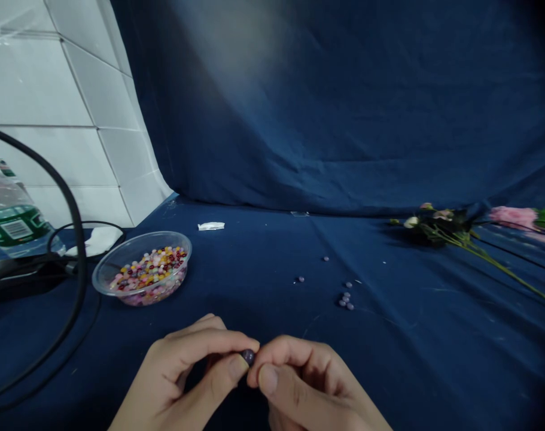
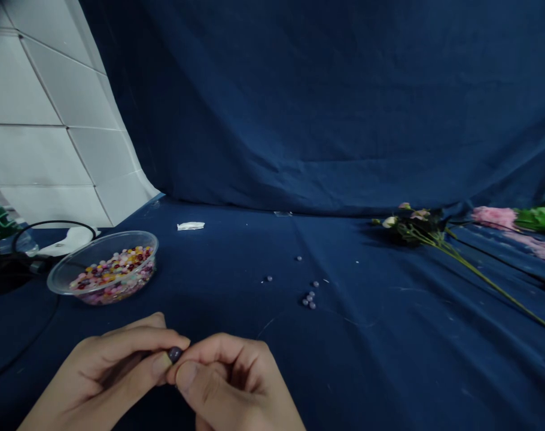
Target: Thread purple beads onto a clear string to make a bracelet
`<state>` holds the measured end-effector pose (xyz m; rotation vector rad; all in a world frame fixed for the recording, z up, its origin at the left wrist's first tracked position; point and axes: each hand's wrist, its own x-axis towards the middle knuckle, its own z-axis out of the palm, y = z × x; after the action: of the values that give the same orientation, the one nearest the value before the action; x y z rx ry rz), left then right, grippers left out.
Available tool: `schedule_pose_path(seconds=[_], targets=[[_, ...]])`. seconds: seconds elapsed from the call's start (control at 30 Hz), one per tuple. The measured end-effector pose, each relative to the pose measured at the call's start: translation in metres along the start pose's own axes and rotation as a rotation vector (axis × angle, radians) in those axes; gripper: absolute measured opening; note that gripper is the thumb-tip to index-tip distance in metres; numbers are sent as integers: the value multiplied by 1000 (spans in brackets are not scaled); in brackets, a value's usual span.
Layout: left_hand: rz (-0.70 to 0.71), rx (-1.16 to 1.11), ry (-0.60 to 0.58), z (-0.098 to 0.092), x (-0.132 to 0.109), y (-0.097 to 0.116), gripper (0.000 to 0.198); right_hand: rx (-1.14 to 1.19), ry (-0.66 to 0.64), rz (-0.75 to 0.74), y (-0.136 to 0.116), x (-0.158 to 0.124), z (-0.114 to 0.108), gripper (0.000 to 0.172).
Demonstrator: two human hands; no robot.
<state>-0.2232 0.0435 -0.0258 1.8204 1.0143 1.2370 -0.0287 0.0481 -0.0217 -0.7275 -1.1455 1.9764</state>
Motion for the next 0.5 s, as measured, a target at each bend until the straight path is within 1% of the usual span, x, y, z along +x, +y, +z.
schedule_pose_path(seconds=[0.23,0.4,0.5], targets=[[32,-36,-13,-1,0,-1,31,-3,45,46,-2,1,3,39],[52,-23,6,-1,0,-1,31,-14,31,67,2,3,1,42],[62,-34,-10,-1,1,1,32,-1,28,66,5,5,-1,44]])
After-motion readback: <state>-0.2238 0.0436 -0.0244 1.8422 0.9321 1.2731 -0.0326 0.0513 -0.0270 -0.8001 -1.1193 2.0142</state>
